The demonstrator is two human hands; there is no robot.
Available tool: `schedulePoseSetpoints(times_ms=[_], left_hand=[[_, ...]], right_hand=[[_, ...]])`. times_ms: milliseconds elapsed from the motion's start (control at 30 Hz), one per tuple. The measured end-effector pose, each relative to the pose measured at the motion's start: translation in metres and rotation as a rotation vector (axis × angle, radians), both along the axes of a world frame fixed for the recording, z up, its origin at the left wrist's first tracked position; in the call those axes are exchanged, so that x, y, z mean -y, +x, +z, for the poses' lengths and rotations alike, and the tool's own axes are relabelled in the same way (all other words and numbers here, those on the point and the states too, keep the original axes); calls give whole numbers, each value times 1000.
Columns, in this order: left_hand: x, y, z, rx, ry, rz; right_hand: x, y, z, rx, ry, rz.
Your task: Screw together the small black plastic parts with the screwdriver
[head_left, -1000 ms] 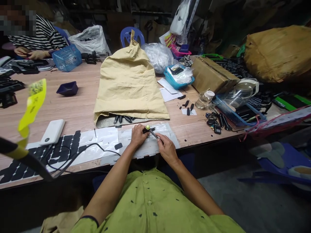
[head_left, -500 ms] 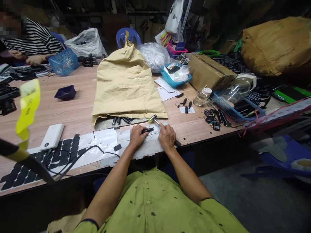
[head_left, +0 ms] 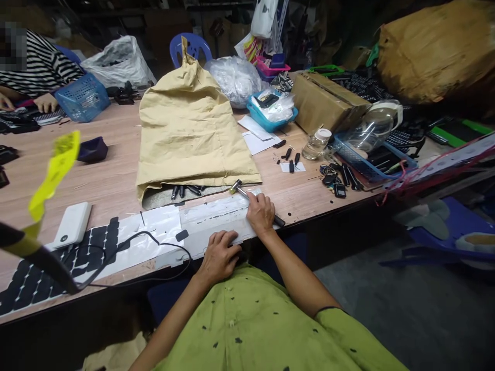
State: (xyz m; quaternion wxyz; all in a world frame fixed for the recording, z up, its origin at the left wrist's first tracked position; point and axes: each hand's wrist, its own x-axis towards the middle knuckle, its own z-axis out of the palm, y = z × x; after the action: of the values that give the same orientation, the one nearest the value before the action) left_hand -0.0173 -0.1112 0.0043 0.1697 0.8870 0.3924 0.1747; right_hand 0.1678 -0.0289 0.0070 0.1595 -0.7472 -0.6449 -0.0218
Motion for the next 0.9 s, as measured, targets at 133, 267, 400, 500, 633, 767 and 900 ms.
schedulePoseSetpoints(times_ms=[133,267,400,500,633,767,900], left_hand=[[0,5,2,53,4,20],[-32,0,14,235,-35,245],[-101,-7,39,223,-90,863],[-146,-10,57,73,-169,1163],[-166,-15,66,-91,-342,1209],[-154,-22,59,-132,-352,1151],[-135,-28,48,-123,-295,1127]], right_hand=[[0,1,-2,8,25,2],[-1,1,-5,13,46,3],[-2,1,-6,19,46,-2],[-4,1,-6,18,43,-9],[-4,-1,-5,14,37,-5],[-5,-2,-4,19,25,-5],[-4,-2,-3,9,15,-13]])
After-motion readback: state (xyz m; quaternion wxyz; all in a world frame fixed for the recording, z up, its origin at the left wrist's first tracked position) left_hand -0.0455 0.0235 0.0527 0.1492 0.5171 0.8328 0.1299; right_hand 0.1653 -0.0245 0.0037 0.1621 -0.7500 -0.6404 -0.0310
